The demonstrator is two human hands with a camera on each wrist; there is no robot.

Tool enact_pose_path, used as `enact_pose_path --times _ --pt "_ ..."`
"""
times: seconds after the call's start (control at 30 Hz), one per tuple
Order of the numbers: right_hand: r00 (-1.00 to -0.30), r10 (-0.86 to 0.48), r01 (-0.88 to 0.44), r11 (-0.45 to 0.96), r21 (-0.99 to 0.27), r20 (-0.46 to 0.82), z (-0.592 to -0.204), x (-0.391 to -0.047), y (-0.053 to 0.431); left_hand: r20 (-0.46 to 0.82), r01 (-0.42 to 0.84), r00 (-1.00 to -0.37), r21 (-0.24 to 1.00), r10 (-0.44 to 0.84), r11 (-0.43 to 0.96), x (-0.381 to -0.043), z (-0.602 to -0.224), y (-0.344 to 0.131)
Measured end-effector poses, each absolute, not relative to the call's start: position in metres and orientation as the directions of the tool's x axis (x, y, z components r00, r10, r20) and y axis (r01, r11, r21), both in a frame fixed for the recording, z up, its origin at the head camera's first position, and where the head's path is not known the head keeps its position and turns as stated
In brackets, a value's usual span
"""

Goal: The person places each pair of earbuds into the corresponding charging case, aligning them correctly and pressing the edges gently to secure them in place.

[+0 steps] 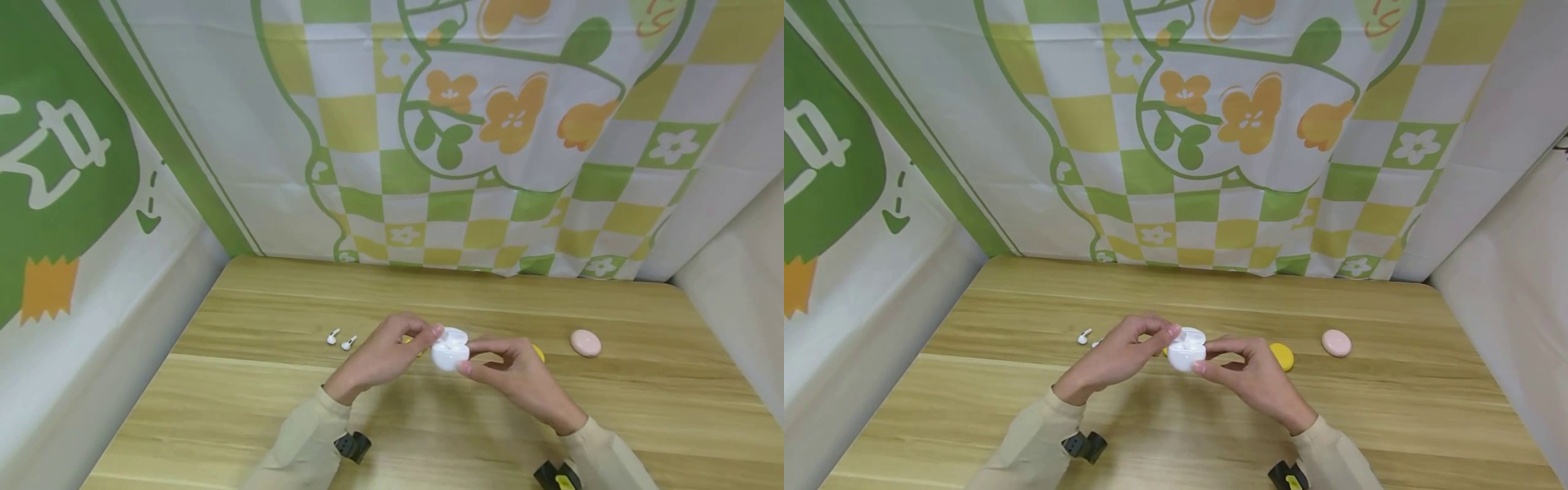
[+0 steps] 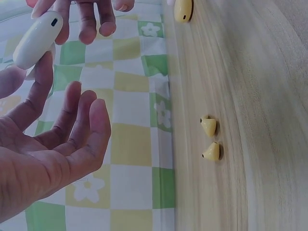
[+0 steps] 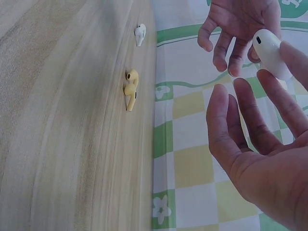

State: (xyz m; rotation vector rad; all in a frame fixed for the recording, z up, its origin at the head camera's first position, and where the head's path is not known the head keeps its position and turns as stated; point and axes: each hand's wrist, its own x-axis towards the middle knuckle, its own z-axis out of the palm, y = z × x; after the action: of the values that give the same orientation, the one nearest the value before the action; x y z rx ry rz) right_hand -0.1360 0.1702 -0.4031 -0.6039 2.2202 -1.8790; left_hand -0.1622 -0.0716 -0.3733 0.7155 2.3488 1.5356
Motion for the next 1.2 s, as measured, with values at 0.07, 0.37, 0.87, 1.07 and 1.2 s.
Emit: enact_pose_path --times 0.07,0.37,0.87,1.07,1.2 --pt "-0.906 -0.408 -0.182 0.121 -0.976 0.118 -0.4025 -0.1357 0.1702 0.062 0.266 -0.850 0.908 0.523 0.324 -0.1622 -0.3733 -0.0715" --pt "-0.903 -0.416 -0.168 0.110 -0.980 0.108 -0.4016 -0.1358 0.1707 0.067 0.265 -0.852 0.910 0.519 0.318 -0.1618 -0.3734 -0.0709" --pt "-0.901 -0.423 -0.179 0.153 -0.972 0.099 -0.4002 -0.1359 0.1712 0.063 0.265 -0.848 0.910 0.526 0.317 -0.1617 -0.3724 -0.0714" --pt "-0.910 -0.408 -0.159 0.165 -0.973 0.079 -0.3986 -0.1350 0.1713 0.067 0.274 -0.844 0.907 0.533 0.319 -0.1621 -0.3715 -0.0711" --pt "-0.911 -0.406 -0.139 0.150 -0.979 0.067 -0.3985 -0.1348 0.1713 0.070 0.277 -0.847 0.904 0.528 0.326 -0.1626 -0.3710 -0.0701"
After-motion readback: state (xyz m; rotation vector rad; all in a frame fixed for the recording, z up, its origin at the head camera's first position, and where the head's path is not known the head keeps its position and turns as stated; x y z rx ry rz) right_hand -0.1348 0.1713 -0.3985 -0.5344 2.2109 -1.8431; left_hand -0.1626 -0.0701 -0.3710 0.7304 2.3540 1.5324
